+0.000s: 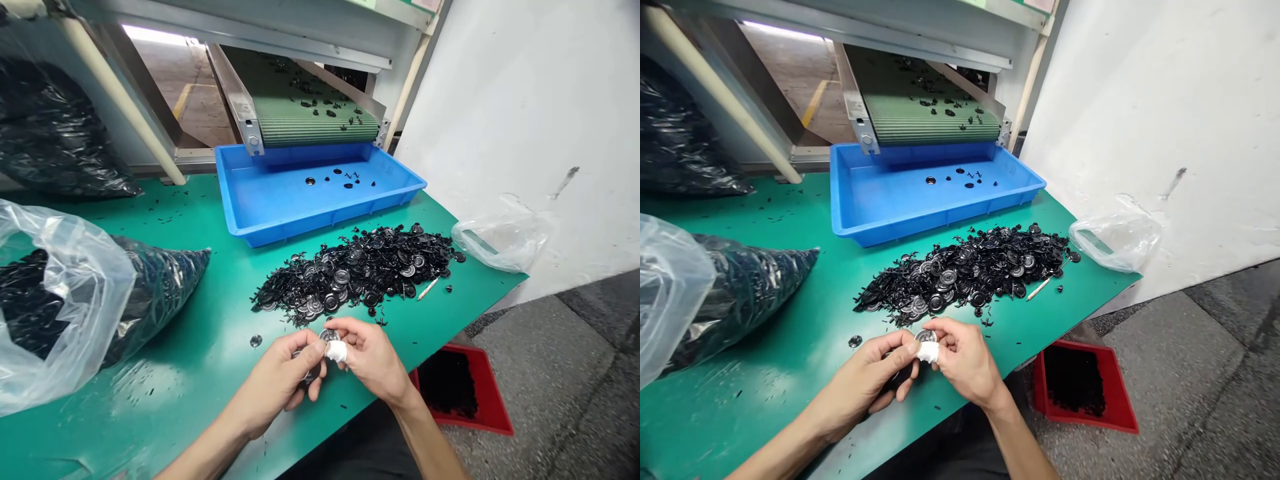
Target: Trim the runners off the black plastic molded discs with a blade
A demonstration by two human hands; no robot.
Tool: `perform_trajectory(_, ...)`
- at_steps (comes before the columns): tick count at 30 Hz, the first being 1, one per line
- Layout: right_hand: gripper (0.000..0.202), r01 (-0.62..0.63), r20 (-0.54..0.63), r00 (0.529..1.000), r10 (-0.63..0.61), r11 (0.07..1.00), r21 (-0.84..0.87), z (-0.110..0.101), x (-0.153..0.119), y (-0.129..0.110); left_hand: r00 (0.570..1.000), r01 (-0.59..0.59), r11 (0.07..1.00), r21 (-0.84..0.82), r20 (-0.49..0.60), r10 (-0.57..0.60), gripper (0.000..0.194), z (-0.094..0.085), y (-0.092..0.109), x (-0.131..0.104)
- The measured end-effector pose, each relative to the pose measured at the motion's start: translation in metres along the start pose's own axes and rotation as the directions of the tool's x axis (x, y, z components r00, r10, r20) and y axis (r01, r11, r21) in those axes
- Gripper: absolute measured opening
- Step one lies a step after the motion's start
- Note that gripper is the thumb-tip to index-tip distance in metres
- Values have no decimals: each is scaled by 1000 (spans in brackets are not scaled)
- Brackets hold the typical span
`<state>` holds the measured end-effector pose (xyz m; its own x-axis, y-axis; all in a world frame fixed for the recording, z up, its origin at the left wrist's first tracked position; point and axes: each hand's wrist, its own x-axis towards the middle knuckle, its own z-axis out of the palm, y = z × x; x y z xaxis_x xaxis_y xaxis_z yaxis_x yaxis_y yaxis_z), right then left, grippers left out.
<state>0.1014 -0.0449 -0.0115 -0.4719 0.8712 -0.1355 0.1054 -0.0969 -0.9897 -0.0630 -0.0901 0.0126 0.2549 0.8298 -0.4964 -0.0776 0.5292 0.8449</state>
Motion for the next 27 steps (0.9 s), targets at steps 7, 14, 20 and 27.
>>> perform_trajectory(7,22,230,11,972,-234,941,-248,3,1,-12,995,-50,997,58,-85,55,47,7,0,-1)
perform_trajectory(14,28,212,-134,929,-346,791,-573,-1,11,-12,991,-81,973,-216,-117,57,42,-1,2,5)
perform_trajectory(20,26,162,-15,942,-335,495,-853,2,25,-18,960,-216,859,-464,-261,101,21,-7,3,0)
perform_trajectory(27,28,170,-51,926,-373,535,-828,3,19,-15,947,-270,782,-562,-304,109,16,-8,12,-2)
